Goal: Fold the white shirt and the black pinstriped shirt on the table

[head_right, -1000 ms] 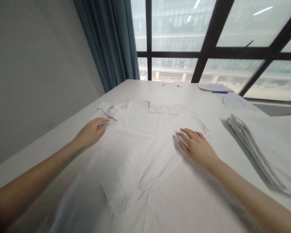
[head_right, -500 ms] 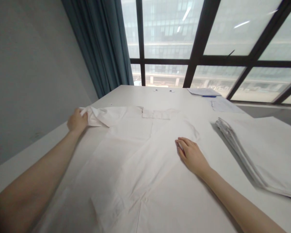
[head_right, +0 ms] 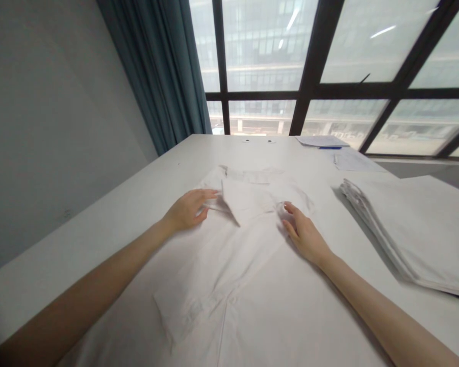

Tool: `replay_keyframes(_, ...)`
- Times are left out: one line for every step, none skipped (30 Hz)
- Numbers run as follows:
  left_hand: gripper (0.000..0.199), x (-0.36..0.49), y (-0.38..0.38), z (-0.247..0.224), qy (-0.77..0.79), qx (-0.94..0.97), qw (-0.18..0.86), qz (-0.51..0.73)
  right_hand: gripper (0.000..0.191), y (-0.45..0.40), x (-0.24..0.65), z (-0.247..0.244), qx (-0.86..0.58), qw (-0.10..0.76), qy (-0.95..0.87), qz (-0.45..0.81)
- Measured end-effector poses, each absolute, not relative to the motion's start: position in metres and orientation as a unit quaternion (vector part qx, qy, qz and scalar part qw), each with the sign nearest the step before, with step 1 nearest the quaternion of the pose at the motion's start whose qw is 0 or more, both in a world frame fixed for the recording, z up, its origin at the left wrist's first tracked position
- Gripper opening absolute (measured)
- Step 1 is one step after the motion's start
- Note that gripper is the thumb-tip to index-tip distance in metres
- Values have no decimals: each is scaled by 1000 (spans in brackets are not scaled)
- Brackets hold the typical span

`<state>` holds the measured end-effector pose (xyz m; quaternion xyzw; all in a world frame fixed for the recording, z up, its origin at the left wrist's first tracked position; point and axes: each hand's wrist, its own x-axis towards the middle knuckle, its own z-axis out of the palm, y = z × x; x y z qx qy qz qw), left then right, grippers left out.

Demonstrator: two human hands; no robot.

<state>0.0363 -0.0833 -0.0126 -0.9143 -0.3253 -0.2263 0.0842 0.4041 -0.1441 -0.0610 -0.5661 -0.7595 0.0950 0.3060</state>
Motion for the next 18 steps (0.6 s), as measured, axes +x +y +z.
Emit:
replay_keyframes(51, 31, -79, -23, -367, -898, 77, -229, 53, -145, 404, -60, -566, 310, -756, 109)
replay_keyframes(59, 26, -74, -32, -412, -880, 67, -226, 55, -145, 403, -60, -566, 313, -753, 120)
replay_keyframes(64, 20, -69, -41, -455, -861, 56, -219, 57, -145, 403, -59, -565, 318, -751, 126)
replay_keyframes(66, 16, -65, -48, -493, -842, 47, -212, 58, -144, 403, -60, -566, 323, -748, 128)
replay_keyframes(65, 11, -61, -54, -524, -825, 44, -206, 58, -143, 403, -60, -567, 328, -745, 127)
replay_keyframes(63, 8, -58, -58, -550, -809, 45, -202, 58, -142, 404, -62, -569, 333, -741, 125)
replay_keyframes(59, 7, -56, -61, -568, -797, 48, -199, 58, -141, 405, -63, -572, 338, -737, 122)
replay_keyframes(56, 5, -55, -62, -579, -790, 51, -196, 58, -140, 406, -66, -574, 343, -734, 119)
replay_keyframes(53, 5, -54, -63, -587, -785, 51, -193, 57, -138, 407, -68, -576, 348, -731, 116)
replay_keyframes(50, 5, -54, -64, -593, -781, 48, -190, 57, -135, 408, -70, -577, 349, -730, 113)
replay_keyframes(48, 5, -53, -64, -597, -778, 42, -191, 57, -132, 410, -72, -577, 349, -731, 109)
replay_keyframes(47, 5, -53, -64, -599, -776, 37, -193, 58, -128, 411, -74, -575, 347, -734, 102)
replay_keyframes(46, 4, -53, -64, -600, -775, 34, -196, 59, -123, 412, -75, -573, 344, -738, 93)
replay_keyframes(45, 4, -52, -64, -599, -775, 32, -199, 60, -117, 413, -75, -575, 337, -741, 80)
replay_keyframes(44, 4, -52, -64, -598, -776, 31, -201, 61, -110, 413, -75, -581, 330, -741, 62)
replay_keyframes(43, 3, -51, -64, -595, -777, 30, -204, 61, -103, 413, -75, -591, 322, -738, 42)
replay_keyframes(42, 3, -51, -64, -594, -777, 28, -206, 61, -94, 412, -74, -603, 315, -733, 23)
replay_keyframes(41, 2, -50, -64, -592, -778, 25, -209, 58, -86, 410, -72, -614, 308, -727, 6)
